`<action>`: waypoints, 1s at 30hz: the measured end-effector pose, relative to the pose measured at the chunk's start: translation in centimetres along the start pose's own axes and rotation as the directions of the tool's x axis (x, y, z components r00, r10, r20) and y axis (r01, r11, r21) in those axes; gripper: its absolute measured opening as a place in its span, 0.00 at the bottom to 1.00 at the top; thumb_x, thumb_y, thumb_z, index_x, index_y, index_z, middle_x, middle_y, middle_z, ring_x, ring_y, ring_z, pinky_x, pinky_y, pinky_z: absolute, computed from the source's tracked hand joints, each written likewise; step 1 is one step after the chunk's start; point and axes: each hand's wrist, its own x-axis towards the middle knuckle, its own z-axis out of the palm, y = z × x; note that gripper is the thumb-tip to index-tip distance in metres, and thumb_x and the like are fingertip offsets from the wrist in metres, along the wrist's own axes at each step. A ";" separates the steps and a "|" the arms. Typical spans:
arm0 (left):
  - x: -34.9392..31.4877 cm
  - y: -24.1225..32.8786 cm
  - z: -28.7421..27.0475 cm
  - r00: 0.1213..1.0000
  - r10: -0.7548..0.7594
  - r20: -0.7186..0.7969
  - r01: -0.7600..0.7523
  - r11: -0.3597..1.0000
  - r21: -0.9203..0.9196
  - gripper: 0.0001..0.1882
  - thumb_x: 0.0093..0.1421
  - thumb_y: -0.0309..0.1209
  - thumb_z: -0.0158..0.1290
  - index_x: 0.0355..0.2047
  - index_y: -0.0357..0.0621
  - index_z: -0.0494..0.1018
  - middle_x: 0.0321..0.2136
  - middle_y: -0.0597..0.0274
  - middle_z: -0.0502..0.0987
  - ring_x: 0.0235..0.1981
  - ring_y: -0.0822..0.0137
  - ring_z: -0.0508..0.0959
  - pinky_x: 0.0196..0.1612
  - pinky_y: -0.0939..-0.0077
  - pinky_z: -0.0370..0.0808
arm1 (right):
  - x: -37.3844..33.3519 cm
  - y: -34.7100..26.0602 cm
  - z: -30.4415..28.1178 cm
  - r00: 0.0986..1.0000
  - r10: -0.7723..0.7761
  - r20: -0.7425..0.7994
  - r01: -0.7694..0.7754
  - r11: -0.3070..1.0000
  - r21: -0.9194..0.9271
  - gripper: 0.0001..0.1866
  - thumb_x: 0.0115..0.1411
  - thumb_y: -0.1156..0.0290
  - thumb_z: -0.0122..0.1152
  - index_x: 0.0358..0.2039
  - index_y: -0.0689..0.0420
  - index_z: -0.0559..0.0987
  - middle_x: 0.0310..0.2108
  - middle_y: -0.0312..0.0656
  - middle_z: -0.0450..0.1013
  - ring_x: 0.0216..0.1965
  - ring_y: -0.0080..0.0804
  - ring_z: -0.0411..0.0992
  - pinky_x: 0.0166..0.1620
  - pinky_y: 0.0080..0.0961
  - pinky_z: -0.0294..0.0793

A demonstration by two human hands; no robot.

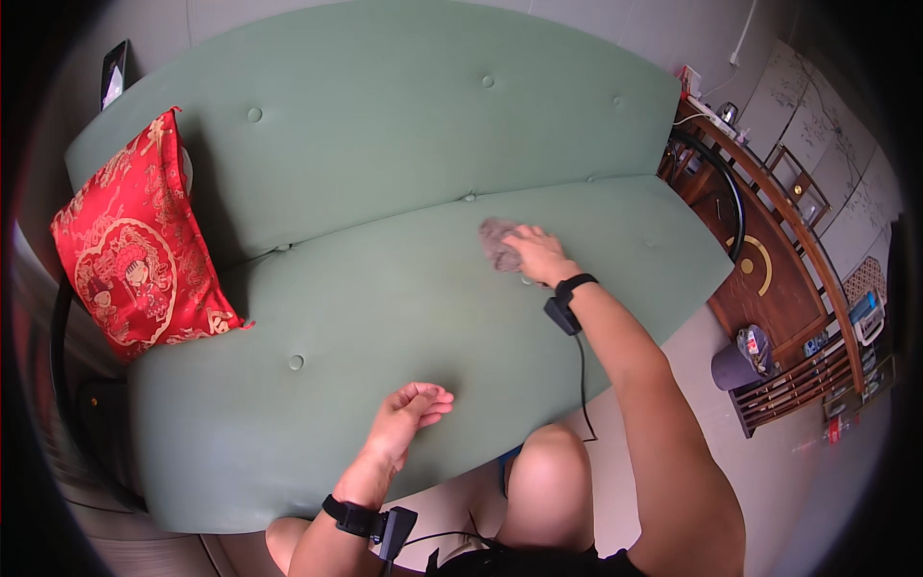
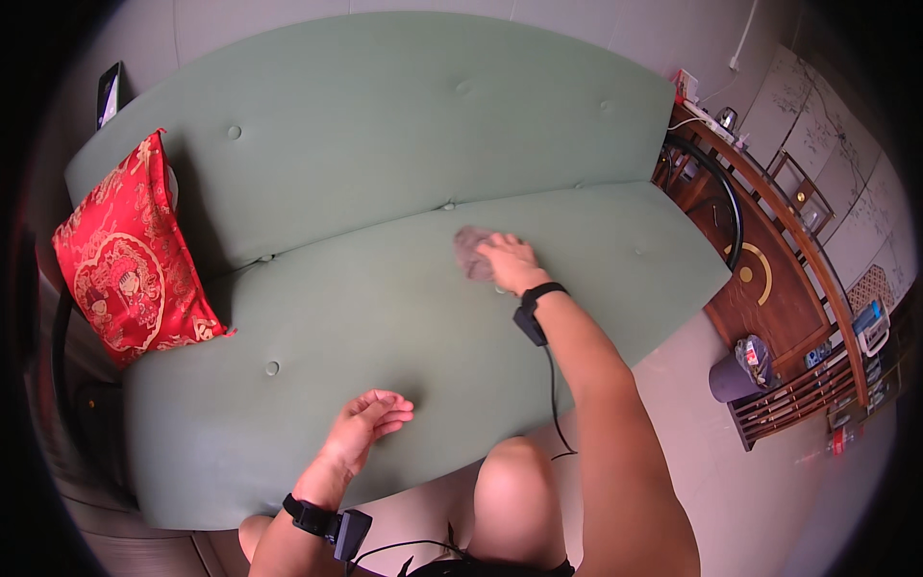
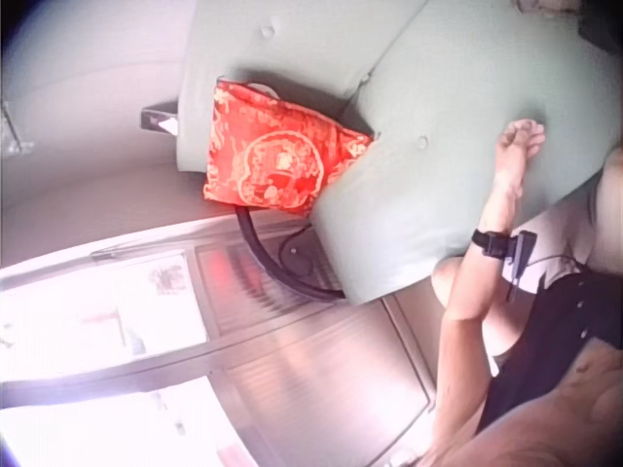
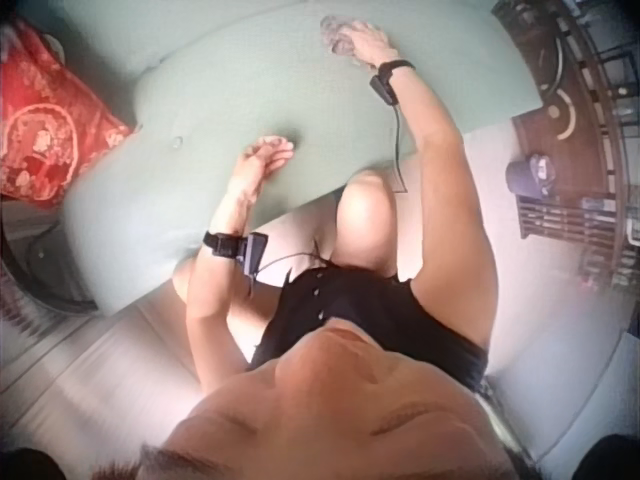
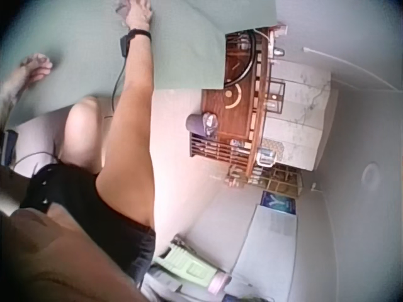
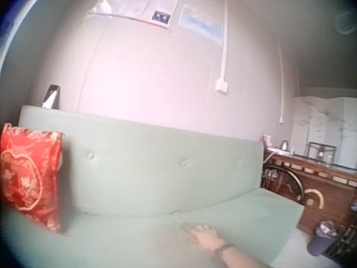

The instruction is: The person wipes the surface and edges of a light green couch with a cloth, moving a red pillow to clean the area behind and beneath it.

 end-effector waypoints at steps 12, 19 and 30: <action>1.8 -0.7 -1.2 0.993 -0.113 -0.034 0.109 0.990 -0.091 0.10 0.70 0.33 0.44 0.43 0.39 0.71 0.39 0.54 0.79 0.38 0.60 0.83 0.41 0.73 0.81 | -18.8 20.3 0.0 0.592 0.798 0.117 -0.797 0.601 -0.066 0.30 0.53 0.71 0.64 0.58 0.46 0.69 0.59 0.48 0.63 0.58 0.52 0.66 0.59 0.42 0.68; 2.2 -0.8 -1.1 0.994 -0.105 -0.010 0.104 0.989 -0.106 0.11 0.70 0.31 0.43 0.44 0.37 0.70 0.38 0.52 0.80 0.36 0.60 0.83 0.40 0.74 0.81 | -16.7 6.0 -4.6 0.952 0.179 -0.247 -0.121 0.965 0.234 0.36 0.45 0.81 0.68 0.57 0.43 0.72 0.60 0.41 0.63 0.58 0.46 0.64 0.56 0.38 0.71; 1.6 -0.6 -1.2 0.999 -0.047 -0.023 0.045 0.996 -0.082 0.12 0.71 0.32 0.42 0.45 0.37 0.69 0.38 0.52 0.80 0.37 0.59 0.83 0.41 0.72 0.82 | -14.9 -2.2 -0.1 0.909 -0.285 -0.305 0.294 0.956 -0.017 0.27 0.53 0.79 0.53 0.54 0.45 0.75 0.63 0.44 0.61 0.64 0.45 0.57 0.56 0.42 0.63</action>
